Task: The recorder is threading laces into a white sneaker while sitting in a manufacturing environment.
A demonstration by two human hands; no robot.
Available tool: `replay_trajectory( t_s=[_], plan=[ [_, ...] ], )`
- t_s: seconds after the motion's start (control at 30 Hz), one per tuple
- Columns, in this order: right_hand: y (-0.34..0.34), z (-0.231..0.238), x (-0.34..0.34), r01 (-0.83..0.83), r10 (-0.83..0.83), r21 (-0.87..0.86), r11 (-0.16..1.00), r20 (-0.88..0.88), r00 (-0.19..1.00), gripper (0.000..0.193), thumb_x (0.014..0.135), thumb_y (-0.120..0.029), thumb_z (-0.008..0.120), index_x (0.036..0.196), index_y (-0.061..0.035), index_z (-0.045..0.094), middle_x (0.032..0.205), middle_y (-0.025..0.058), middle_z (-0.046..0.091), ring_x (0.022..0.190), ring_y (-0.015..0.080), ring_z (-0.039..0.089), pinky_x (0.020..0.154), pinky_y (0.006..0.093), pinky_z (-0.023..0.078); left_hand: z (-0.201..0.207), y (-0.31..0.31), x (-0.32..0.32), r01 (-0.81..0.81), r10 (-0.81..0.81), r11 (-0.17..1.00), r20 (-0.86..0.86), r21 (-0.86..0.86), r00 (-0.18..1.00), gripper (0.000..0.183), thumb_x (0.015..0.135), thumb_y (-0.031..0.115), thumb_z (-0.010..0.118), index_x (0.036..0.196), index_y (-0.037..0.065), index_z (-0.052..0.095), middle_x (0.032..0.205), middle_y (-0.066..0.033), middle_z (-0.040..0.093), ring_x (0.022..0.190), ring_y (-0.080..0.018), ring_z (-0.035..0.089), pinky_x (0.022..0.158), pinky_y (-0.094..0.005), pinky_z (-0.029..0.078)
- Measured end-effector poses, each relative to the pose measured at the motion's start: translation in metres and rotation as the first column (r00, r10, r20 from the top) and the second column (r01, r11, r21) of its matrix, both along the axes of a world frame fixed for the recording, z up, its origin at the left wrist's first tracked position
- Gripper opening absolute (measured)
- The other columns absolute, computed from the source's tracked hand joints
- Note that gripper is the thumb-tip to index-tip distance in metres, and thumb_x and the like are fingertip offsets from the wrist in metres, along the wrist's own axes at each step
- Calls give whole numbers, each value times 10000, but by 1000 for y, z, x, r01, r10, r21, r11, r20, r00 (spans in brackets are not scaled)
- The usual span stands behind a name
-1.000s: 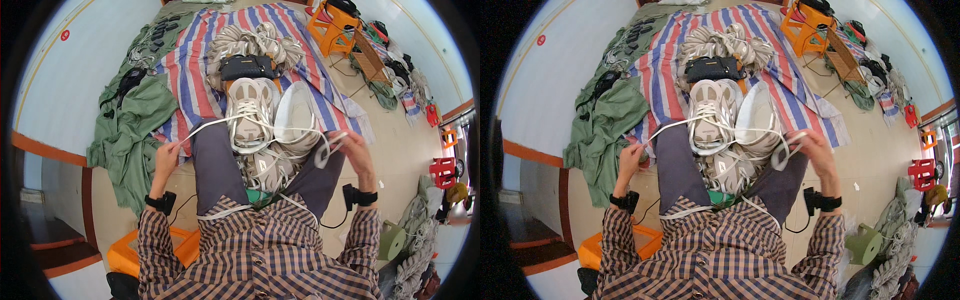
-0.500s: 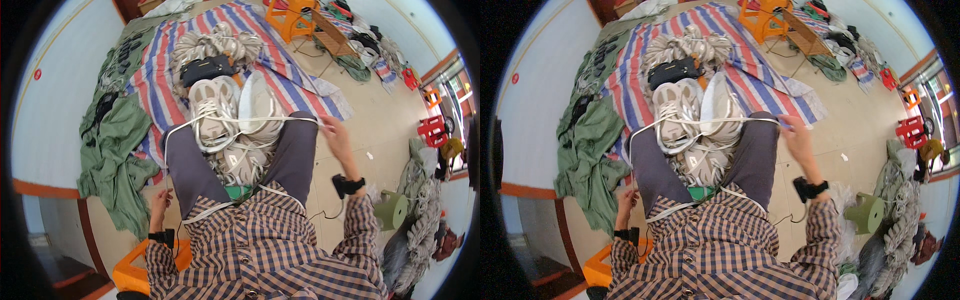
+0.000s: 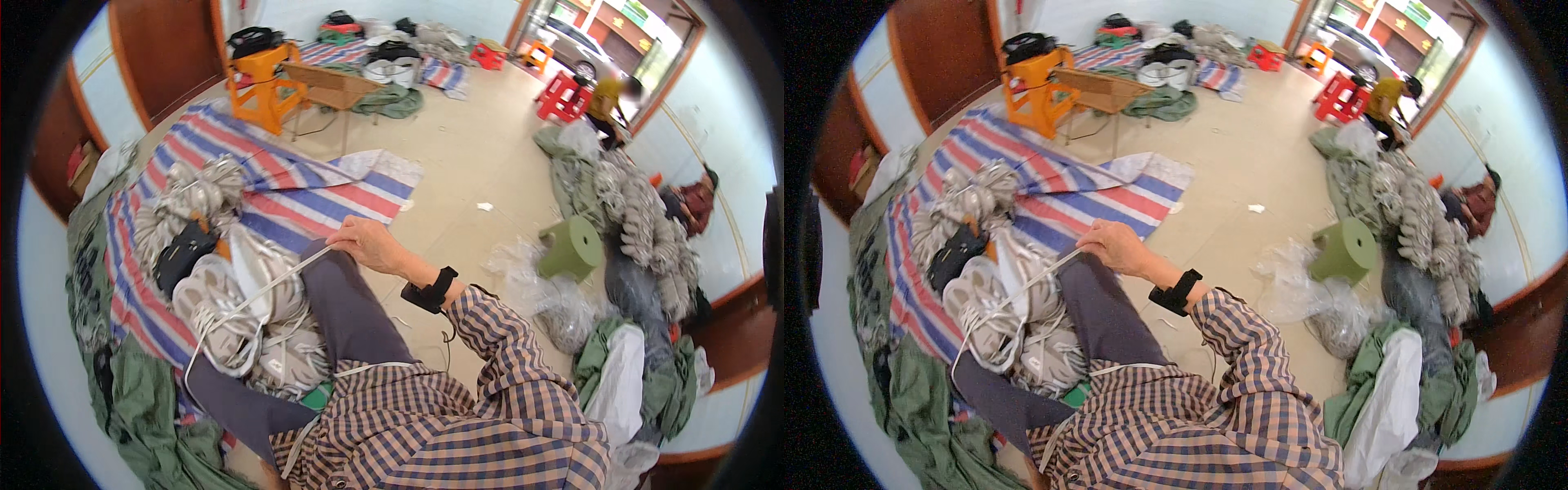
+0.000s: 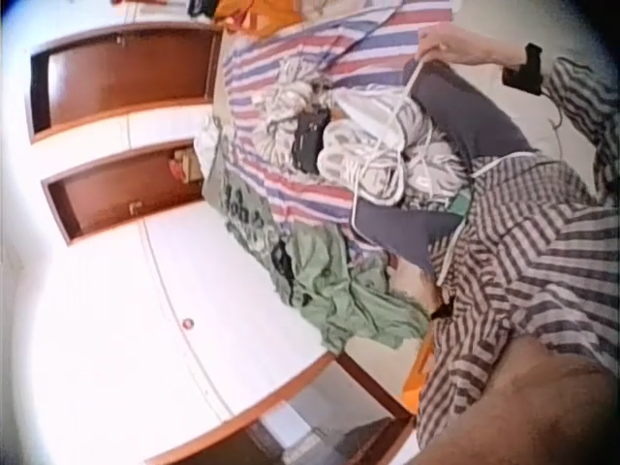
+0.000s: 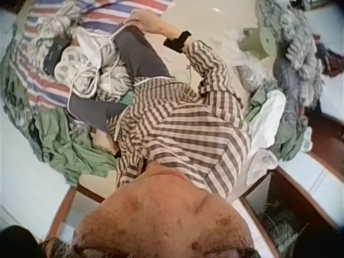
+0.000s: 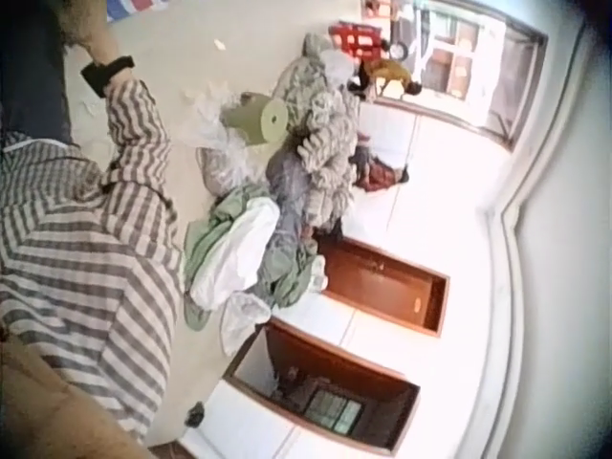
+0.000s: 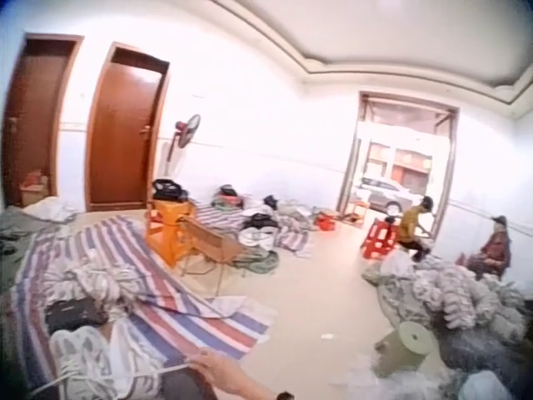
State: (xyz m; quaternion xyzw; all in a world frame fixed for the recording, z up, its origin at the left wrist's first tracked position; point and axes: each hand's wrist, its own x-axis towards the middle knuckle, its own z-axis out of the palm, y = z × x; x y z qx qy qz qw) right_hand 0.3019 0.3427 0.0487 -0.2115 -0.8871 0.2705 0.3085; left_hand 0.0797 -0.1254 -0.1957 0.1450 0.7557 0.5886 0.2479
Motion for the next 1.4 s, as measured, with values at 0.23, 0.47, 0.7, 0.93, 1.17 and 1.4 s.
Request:
replay_trajectory(
  t_s=[0.23,0.47,0.7,0.93,1.17,1.4],
  plan=[
    [32,-60,141,268,-263,-121,956,51,963,156,823,-128,650,957,-74,710,761,74,605,617,166,591,555,291,472,-30,57,-17,257,-269,961,-128,-103,955,430,918,342,483,1169,-7,494,933,-110,562,902,-254,566,818,-371,443],
    [-13,-113,210,423,-341,-320,848,283,897,154,818,-160,654,922,-70,724,755,87,651,642,173,621,585,308,490,-43,92,-35,358,-415,903,-273,-236,868,430,933,329,467,1217,6,473,1030,-125,543,966,-269,555,861,-376,432],
    [-59,-165,248,572,-377,-548,610,434,818,204,781,-205,688,917,-56,721,775,117,684,653,194,632,613,311,497,-63,105,-49,357,-497,854,-392,-378,774,435,947,317,452,1265,20,451,1127,-141,525,1030,-285,545,905,-380,420],
    [-35,-140,220,203,162,-441,874,660,734,230,801,-290,688,847,-66,713,748,94,683,644,190,622,621,324,498,-70,-29,-89,20,-375,822,-515,-569,771,443,962,304,436,1312,34,429,1224,-157,506,1093,-300,534,949,-385,409],
    [91,120,68,-683,207,-452,574,-727,655,115,884,-59,536,979,5,547,1017,101,576,977,170,567,828,295,481,-85,-197,11,479,-473,824,96,-304,876,286,858,189,578,612,48,619,640,-128,589,502,-188,536,483,-325,419],
    [-8,93,-108,-489,184,-775,400,-455,871,118,836,-19,605,952,0,597,949,69,621,891,168,614,823,309,499,100,-41,-18,-129,158,977,176,-167,972,182,921,174,527,956,26,627,747,-19,589,616,-90,527,562,-227,417]
  ],
)
